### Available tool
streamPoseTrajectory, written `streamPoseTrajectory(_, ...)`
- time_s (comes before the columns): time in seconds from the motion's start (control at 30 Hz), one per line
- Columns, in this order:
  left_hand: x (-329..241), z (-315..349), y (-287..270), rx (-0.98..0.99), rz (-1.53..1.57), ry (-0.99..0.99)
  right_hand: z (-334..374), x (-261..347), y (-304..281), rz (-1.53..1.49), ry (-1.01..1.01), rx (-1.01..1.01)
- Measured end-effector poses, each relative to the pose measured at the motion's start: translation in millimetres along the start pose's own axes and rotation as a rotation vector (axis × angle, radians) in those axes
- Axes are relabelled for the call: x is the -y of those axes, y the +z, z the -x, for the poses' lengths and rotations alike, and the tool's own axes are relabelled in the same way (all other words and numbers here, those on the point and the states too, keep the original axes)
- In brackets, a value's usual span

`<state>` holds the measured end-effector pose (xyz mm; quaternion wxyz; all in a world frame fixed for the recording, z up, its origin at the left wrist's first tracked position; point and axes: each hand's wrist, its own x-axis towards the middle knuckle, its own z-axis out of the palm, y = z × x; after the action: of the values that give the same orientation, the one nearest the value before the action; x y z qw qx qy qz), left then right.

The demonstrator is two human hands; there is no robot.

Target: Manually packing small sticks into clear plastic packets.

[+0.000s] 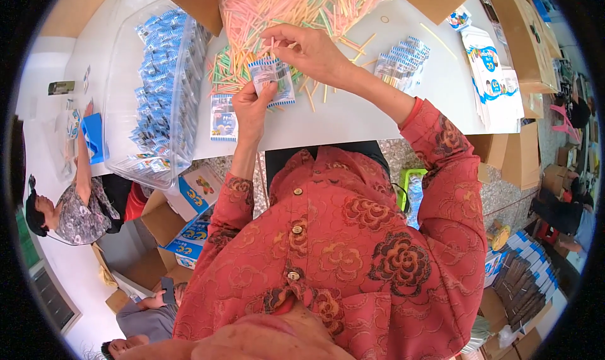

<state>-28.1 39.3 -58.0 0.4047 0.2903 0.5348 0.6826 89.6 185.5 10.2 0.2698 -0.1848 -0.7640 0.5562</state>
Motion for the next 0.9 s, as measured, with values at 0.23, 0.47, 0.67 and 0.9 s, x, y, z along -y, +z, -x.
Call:
streamPoseTrajectory(0.23, -5, -1, 0, 0.013, -0.006, 0.008, 13, 2, 8, 0.372, -0.235, 0.095)
streamPoseTrajectory(0.47, -8, -7, -4, 0.038, -0.044, 0.059, 21, 7, 2, 0.111, 0.11, 0.087)
streamPoseTrajectory(0.67, -16, -2, -8, 0.023, -0.15, 0.122, 32, -4, 6, 0.148, 0.082, 0.032)
streamPoseTrajectory(0.9, -6, 8, -20, 0.026, -0.329, 0.251, 50, -18, 14, 0.196, 0.062, 0.049)
